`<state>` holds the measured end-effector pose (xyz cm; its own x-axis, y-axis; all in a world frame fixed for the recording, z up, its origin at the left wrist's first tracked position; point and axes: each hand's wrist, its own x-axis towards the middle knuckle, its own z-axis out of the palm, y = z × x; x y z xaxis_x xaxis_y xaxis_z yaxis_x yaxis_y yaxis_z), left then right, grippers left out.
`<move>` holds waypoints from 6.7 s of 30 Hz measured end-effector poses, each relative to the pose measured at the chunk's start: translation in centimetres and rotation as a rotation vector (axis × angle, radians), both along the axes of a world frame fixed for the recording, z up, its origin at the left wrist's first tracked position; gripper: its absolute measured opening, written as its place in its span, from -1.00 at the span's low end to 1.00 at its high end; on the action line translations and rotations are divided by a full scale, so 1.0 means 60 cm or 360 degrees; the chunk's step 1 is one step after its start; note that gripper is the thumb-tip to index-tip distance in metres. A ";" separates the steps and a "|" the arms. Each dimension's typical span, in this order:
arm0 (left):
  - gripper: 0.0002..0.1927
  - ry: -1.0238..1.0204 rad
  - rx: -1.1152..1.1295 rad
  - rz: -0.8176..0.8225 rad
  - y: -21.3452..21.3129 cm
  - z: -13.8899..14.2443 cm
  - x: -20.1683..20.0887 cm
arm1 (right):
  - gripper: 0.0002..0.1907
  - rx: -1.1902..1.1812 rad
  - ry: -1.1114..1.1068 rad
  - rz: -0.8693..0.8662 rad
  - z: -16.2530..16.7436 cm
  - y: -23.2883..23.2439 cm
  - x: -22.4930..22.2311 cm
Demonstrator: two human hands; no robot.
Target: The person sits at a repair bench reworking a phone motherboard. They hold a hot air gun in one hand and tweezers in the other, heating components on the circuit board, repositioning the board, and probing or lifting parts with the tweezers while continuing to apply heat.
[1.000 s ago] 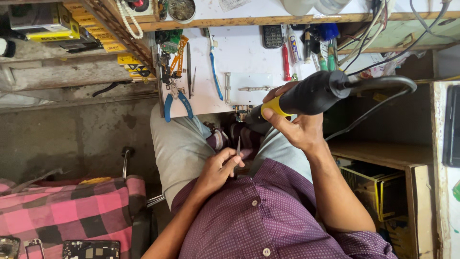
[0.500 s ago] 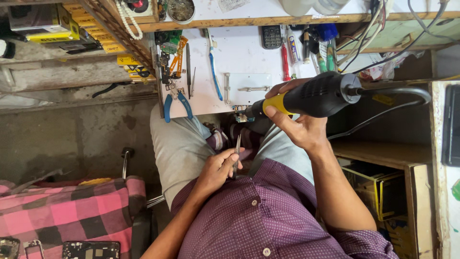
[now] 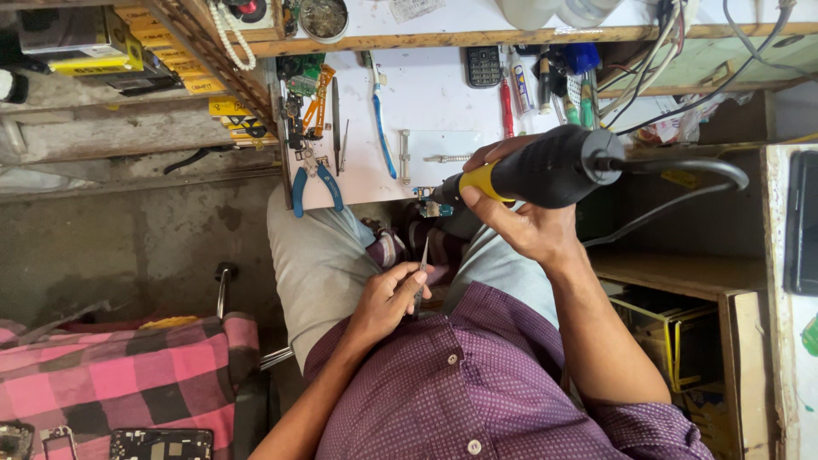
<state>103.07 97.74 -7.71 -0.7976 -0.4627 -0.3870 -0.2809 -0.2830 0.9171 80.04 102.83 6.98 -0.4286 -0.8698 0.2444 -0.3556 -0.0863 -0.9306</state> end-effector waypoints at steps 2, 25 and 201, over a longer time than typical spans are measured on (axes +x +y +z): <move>-0.64 0.0010 0.0018 0.0011 0.000 0.001 0.001 | -0.57 -0.0045 -0.0027 0.0021 -0.002 -0.001 0.000; -0.72 0.0070 0.0032 0.0117 -0.013 -0.006 -0.026 | -0.59 -0.0093 -0.0178 -0.0113 -0.031 0.035 -0.019; -0.71 0.0138 0.0135 0.0269 -0.037 -0.038 -0.051 | -0.58 -0.0034 -0.0206 -0.0061 -0.046 -0.004 -0.004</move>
